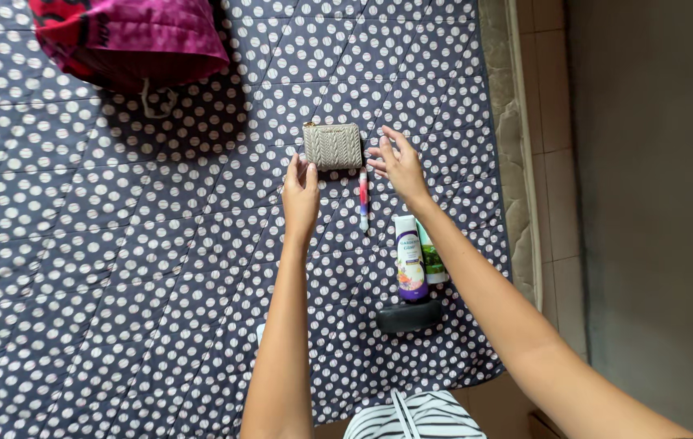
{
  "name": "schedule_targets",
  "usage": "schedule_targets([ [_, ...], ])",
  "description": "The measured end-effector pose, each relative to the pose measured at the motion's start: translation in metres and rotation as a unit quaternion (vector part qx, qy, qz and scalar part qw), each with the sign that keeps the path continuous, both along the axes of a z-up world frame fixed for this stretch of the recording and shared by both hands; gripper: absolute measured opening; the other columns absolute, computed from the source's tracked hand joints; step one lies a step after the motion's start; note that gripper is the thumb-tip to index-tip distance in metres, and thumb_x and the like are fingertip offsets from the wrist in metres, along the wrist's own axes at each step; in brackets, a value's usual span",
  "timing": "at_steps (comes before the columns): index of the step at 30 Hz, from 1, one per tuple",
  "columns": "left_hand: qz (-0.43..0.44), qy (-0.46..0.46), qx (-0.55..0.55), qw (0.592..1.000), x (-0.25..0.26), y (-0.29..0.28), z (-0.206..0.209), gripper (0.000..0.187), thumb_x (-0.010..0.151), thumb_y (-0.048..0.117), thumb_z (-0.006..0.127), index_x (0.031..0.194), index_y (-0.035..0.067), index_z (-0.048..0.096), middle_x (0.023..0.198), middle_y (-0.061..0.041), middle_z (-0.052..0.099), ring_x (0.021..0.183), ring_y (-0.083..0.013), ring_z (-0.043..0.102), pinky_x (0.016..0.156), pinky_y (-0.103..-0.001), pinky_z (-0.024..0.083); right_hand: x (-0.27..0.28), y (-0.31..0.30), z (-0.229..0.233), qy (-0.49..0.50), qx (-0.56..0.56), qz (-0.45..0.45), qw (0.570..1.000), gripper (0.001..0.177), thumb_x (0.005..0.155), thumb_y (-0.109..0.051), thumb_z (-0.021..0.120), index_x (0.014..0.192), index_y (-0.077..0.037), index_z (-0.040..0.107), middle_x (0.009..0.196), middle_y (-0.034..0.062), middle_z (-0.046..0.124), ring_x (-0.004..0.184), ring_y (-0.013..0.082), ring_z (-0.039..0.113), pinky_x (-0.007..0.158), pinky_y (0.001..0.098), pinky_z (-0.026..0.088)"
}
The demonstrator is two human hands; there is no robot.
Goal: The person repeatedly picks up various cosmetic items from a bed, including an eyeshadow palette, a small box, a compact, a tube, a scrunchie, and a gold mirror, then walks to a wooden shelf and places them on the shelves. The person returns to the bed to pick up the next item and repeats the process.
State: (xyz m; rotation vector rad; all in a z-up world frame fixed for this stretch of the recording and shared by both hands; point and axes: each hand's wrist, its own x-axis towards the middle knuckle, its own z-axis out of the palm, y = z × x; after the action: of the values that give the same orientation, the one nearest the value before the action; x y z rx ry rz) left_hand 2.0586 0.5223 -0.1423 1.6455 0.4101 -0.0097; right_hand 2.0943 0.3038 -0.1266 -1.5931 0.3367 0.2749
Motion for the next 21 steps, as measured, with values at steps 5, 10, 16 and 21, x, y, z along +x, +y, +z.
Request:
schedule_targets([
  [5, -0.015, 0.031, 0.099, 0.994, 0.023, -0.004, -0.049, 0.066, 0.103, 0.033, 0.058, 0.152, -0.006, 0.038, 0.151, -0.028, 0.048, 0.142, -0.0371, 0.047, 0.116, -0.04, 0.037, 0.019, 0.004, -0.055, 0.014, -0.03, -0.016, 0.999, 0.057, 0.104, -0.042, 0.055, 0.151, -0.011, 0.043, 0.124, 0.0174, 0.072, 0.105, 0.0233, 0.074, 0.08, 0.0292, 0.057],
  [10, -0.024, 0.111, 0.095, 0.989, 0.036, 0.0, -0.073, 0.067, 0.101, 0.037, 0.053, 0.152, -0.003, 0.038, 0.155, -0.025, 0.042, 0.143, -0.0373, 0.042, 0.116, -0.041, 0.033, 0.034, 0.012, -0.087, 0.084, -0.054, -0.034, 0.994, 0.052, 0.102, -0.039, 0.06, 0.143, -0.009, 0.051, 0.12, 0.0105, 0.071, 0.104, 0.0173, 0.067, 0.081, 0.0299, 0.053],
  [16, -0.022, 0.158, -0.077, 0.984, 0.046, -0.002, -0.091, 0.062, 0.102, 0.036, 0.049, 0.15, -0.003, 0.044, 0.148, -0.019, 0.055, 0.135, -0.027, 0.055, 0.109, -0.034, 0.041, 0.041, 0.027, -0.104, 0.148, -0.016, -0.055, 0.987, 0.045, 0.098, -0.031, 0.066, 0.129, 0.001, 0.059, 0.104, 0.0073, 0.07, 0.088, 0.0138, 0.063, 0.073, 0.0288, 0.051],
  [21, -0.025, 0.201, -0.118, 0.972, 0.042, -0.005, -0.082, 0.059, 0.111, 0.03, 0.053, 0.159, -0.001, 0.042, 0.127, -0.049, 0.053, 0.089, -0.0266, 0.048, 0.078, -0.043, 0.043, 0.039, 0.036, -0.094, 0.158, -0.03, -0.027, 0.987, 0.038, 0.097, -0.022, 0.068, 0.123, 0.006, 0.064, 0.098, 0.0099, 0.069, 0.077, 0.0144, 0.061, 0.061, 0.0313, 0.049],
])
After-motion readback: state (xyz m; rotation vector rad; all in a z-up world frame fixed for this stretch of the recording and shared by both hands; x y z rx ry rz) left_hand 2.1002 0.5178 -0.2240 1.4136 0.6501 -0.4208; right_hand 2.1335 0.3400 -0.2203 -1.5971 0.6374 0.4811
